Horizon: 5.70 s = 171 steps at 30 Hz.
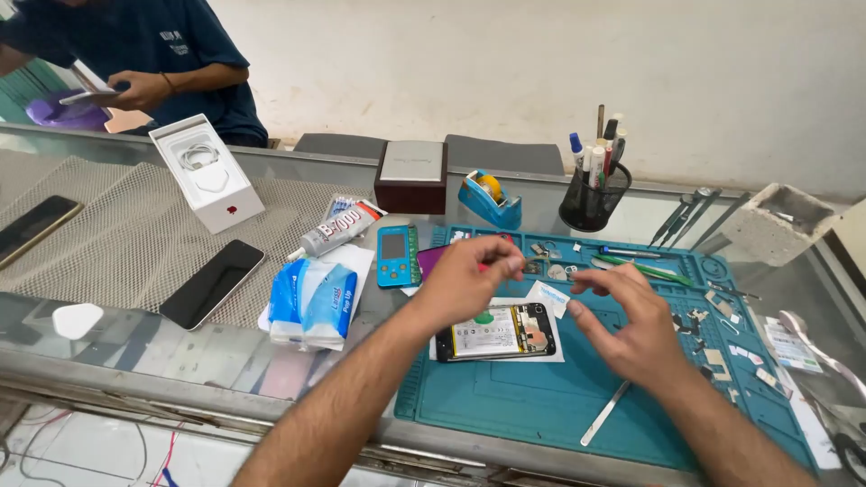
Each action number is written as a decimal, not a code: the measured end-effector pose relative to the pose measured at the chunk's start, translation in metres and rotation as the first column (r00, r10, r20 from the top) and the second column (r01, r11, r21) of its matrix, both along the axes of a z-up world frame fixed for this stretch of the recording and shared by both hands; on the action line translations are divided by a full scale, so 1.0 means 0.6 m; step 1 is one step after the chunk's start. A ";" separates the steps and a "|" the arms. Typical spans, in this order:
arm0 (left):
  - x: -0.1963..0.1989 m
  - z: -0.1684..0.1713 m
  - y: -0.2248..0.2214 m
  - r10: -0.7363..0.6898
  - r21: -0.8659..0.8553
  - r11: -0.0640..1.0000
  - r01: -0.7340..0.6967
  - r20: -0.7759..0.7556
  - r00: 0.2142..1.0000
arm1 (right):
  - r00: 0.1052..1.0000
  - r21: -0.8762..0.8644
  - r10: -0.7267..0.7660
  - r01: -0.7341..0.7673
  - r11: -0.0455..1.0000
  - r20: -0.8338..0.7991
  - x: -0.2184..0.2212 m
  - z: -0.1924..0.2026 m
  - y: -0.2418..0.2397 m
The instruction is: Assembling and inspecting a smartphone by connecting internal components and the battery.
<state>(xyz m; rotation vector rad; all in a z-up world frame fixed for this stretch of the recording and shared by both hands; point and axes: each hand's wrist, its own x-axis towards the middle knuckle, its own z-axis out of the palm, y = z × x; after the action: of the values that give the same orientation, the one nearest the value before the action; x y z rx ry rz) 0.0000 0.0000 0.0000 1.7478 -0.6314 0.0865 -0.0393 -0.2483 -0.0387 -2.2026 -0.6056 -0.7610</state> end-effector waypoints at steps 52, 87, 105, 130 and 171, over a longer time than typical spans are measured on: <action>-0.008 -0.130 -0.071 -0.064 -0.124 0.986 0.107 0.306 0.950 | 0.971 -0.339 0.073 0.009 0.941 0.229 0.002 -0.029 0.021; -0.010 -0.105 -0.075 -0.198 -0.335 0.933 0.135 -0.162 0.967 | 0.931 0.429 0.204 -0.058 0.901 -0.303 0.005 -0.038 0.018; 0.000 -0.107 -0.073 -0.347 -0.423 0.859 0.287 -0.069 0.935 | 0.948 0.311 0.213 -0.133 0.941 -0.238 0.002 -0.007 0.015; 0.023 -0.062 -0.028 0.199 -0.416 0.864 -0.282 -0.232 0.952 | 0.989 -0.865 -0.077 -0.069 0.496 -0.123 -0.115 -0.015 -0.086; 0.023 -0.060 -0.014 0.364 -0.158 0.927 -0.341 0.146 0.920 | 0.729 0.091 -0.455 0.572 0.815 -0.512 0.088 0.031 -0.236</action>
<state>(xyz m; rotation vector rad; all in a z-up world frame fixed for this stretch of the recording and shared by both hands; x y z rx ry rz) 0.0136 -0.0085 -0.0359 1.7216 -0.4157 0.5253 0.0138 -0.3899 -0.0203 -2.2159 0.3626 -0.4908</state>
